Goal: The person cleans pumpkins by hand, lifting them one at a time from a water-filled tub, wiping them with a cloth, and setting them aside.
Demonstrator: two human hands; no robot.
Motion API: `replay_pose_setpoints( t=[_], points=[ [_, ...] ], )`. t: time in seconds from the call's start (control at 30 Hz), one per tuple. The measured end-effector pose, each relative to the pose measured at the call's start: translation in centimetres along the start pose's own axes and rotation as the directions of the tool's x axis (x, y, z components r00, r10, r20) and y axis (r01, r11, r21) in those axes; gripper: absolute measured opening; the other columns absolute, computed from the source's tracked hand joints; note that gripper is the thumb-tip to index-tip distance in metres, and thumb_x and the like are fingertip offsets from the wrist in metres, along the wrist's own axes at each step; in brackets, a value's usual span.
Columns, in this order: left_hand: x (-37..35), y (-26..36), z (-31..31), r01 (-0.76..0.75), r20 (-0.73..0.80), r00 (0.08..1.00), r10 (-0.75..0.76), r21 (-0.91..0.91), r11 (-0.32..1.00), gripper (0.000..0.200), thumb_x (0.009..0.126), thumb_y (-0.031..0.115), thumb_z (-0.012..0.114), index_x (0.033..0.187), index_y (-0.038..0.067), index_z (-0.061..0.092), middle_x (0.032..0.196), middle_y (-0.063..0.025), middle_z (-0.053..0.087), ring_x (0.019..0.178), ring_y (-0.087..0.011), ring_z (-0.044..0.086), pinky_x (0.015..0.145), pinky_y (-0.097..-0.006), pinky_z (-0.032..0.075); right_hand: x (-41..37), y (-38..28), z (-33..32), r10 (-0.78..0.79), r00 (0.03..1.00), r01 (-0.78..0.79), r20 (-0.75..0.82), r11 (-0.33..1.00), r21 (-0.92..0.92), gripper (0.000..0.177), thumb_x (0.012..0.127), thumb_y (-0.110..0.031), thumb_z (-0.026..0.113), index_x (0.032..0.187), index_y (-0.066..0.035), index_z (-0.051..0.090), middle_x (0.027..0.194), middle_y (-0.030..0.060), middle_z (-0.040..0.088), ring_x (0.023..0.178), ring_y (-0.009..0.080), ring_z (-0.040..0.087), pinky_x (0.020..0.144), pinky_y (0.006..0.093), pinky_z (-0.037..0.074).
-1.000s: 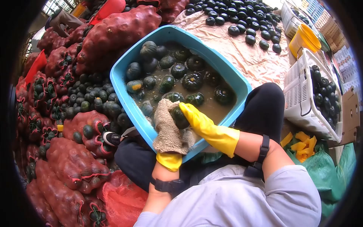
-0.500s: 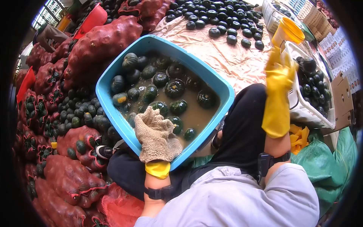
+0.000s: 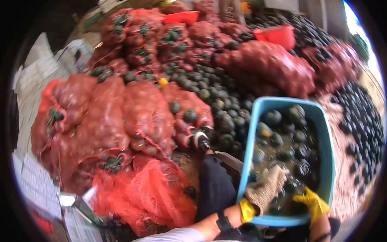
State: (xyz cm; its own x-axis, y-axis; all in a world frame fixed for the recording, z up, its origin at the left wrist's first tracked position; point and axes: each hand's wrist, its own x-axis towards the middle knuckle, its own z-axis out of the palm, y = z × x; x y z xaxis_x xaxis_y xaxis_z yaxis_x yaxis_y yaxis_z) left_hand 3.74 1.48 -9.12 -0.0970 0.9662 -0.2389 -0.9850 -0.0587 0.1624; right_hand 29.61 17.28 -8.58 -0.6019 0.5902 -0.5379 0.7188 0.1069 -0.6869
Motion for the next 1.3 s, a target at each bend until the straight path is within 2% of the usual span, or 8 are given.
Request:
replay_pose_setpoints(
  t=[0.17,0.27,0.43,0.57,0.63,0.77,1.17,1.3],
  points=[
    [-0.7,-0.7,-0.2,0.022,0.087,0.996,-0.021,-0.007,1.0,0.05,0.107,0.023,0.065,0.151,0.003,0.055,0.148,-0.0112,0.059,0.135,-0.0226,0.06,0.112,-0.0346,0.054,-6.7,-10.0,4.5,-0.224,0.967,0.253,-0.124,0.761,0.598,0.075,0.084,-0.007,0.086,0.152,-0.01,0.056,0.127,0.0074,0.069,0.113,0.0209,0.068,0.103,0.0346,0.054],
    [-2.0,-0.1,2.4,-0.088,0.112,0.992,0.055,0.32,0.943,0.053,0.105,0.022,0.067,0.153,0.002,0.052,0.149,-0.0122,0.058,0.137,-0.0235,0.059,0.113,-0.0349,0.052,-1.4,-5.0,10.7,-0.435,0.752,0.571,-0.495,0.806,0.159,0.057,0.095,-0.016,0.074,0.15,-0.013,0.06,0.127,0.0047,0.069,0.114,0.0177,0.065,0.103,0.0297,0.049],
    [-3.7,-0.5,6.2,-0.379,0.295,0.916,0.271,0.858,0.348,0.06,0.103,0.019,0.068,0.156,0.002,0.047,0.152,-0.0138,0.056,0.14,-0.0249,0.057,0.116,-0.0353,0.05,3.3,-6.0,8.8,0.081,0.776,0.449,-0.625,0.625,0.638,0.05,0.1,-0.028,0.079,0.145,-0.014,0.062,0.125,0.0075,0.067,0.109,0.0188,0.063,0.097,0.0323,0.051],
    [-5.5,0.8,8.1,-0.421,0.409,0.881,0.238,0.907,0.001,0.065,0.101,0.017,0.07,0.158,0.002,0.043,0.155,-0.0151,0.054,0.142,-0.0261,0.056,0.118,-0.0356,0.049,-3.8,-10.7,12.9,-0.172,0.788,0.497,-0.591,0.745,0.445,0.059,0.096,-0.023,0.081,0.148,-0.01,0.057,0.144,0.0136,0.06,0.132,0.0272,0.056,0.117,0.0405,0.042],
    [-6.1,1.3,8.8,-0.437,0.448,0.867,0.217,0.894,-0.097,0.068,0.1,0.016,0.071,0.16,0.002,0.041,0.156,-0.0157,0.053,0.143,-0.0267,0.055,0.119,-0.0357,0.048,-5.0,-11.9,12.5,-0.674,0.454,0.709,-0.583,0.669,-0.221,0.063,0.095,-0.022,0.08,0.15,-0.007,0.055,0.152,0.0175,0.056,0.144,0.0329,0.051,0.125,0.0445,0.035],
    [-6.4,1.0,8.8,-0.469,0.5,0.844,0.194,0.864,-0.184,0.074,0.098,0.014,0.072,0.162,0.002,0.037,0.158,-0.017,0.052,0.145,-0.0278,0.054,0.121,-0.0361,0.046,-1.8,-12.7,9.9,-0.006,0.667,0.444,-0.745,0.806,0.391,0.062,0.096,-0.015,0.077,0.152,-0.006,0.052,0.155,0.0177,0.054,0.148,0.0337,0.047,0.127,0.0451,0.032],
    [-4.1,4.2,6.1,-0.587,0.679,0.728,0.1,0.691,-0.421,0.044,0.096,0.01,0.064,0.139,0.001,0.06,0.136,-0.0246,0.065,0.133,-0.0397,0.061,0.116,-0.0433,0.048,-6.8,-15.4,10.7,-0.644,0.553,0.579,-0.529,0.753,-0.312,0.07,0.079,-0.013,0.091,0.143,-0.007,0.064,0.142,0.0213,0.063,0.139,0.042,0.056,0.121,0.0501,0.042],
    [-7.7,2.4,11.1,-0.25,0.403,0.864,0.301,0.863,-0.44,0.044,0.094,0.017,0.072,0.136,0.009,0.059,0.124,-0.0182,0.071,0.117,-0.0375,0.07,0.105,-0.0412,0.055,-2.9,-14.1,10.0,-0.105,0.822,0.57,-0.56,0.177,0.802,0.067,0.091,-0.008,0.079,0.153,-0.006,0.054,0.142,0.0155,0.065,0.128,0.0296,0.064,0.113,0.0412,0.051]
  ],
)
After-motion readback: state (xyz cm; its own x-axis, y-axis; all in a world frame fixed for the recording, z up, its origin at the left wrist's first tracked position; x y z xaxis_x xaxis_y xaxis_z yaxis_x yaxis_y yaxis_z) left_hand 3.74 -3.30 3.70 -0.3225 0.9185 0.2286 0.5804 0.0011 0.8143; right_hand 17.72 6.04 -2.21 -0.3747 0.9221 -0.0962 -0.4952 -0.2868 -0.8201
